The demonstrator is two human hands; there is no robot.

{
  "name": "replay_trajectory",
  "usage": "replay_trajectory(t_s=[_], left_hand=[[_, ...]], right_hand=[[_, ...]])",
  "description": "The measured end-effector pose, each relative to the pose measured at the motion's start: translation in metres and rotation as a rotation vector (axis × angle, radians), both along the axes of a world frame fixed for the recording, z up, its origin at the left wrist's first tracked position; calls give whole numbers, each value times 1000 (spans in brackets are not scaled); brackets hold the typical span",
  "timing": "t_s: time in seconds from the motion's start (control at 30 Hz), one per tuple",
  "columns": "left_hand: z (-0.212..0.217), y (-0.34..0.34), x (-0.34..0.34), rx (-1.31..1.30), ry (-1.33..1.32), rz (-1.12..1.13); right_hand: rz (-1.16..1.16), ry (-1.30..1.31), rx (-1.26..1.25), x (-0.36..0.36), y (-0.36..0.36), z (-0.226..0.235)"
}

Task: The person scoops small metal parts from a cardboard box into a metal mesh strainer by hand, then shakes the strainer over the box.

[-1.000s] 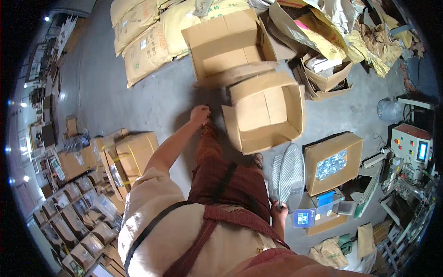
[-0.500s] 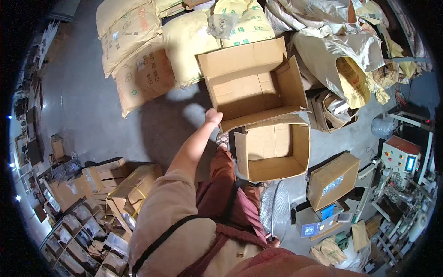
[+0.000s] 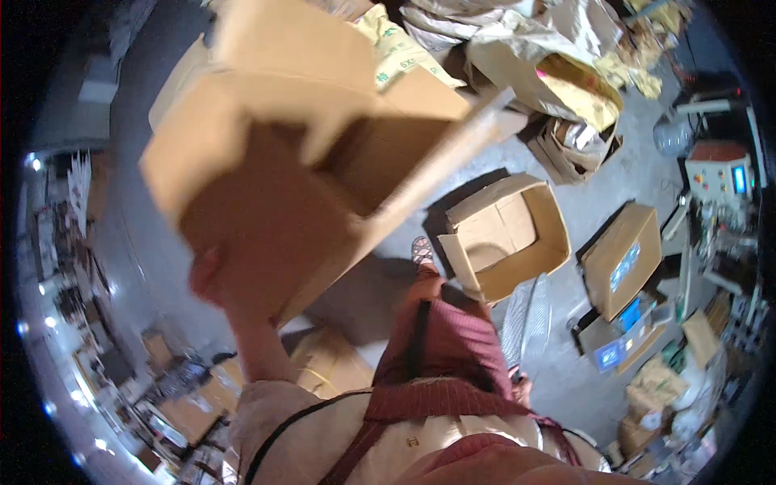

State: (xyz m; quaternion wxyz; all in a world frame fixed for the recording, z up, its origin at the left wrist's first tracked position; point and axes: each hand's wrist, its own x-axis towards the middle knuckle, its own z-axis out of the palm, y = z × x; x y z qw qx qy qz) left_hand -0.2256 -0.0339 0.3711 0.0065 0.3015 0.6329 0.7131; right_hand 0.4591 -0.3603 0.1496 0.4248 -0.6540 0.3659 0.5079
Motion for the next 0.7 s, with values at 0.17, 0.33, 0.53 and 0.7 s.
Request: replay_trajectory(t_s=[0.17, 0.33, 0.53, 0.7], left_hand=[[141, 50, 0, 330, -540, -569], [64, 114, -82, 266, -698, -665], [-49, 208, -107, -417, -819, -552], [-145, 159, -111, -627, -733, -528]], right_hand=[[-381, 161, 26, 4, -3, -27], [-400, -4, -54, -11, 25, -2], [-305, -238, -53, -30, 66, 62], [-200, -287, 56, -47, 91, 100]])
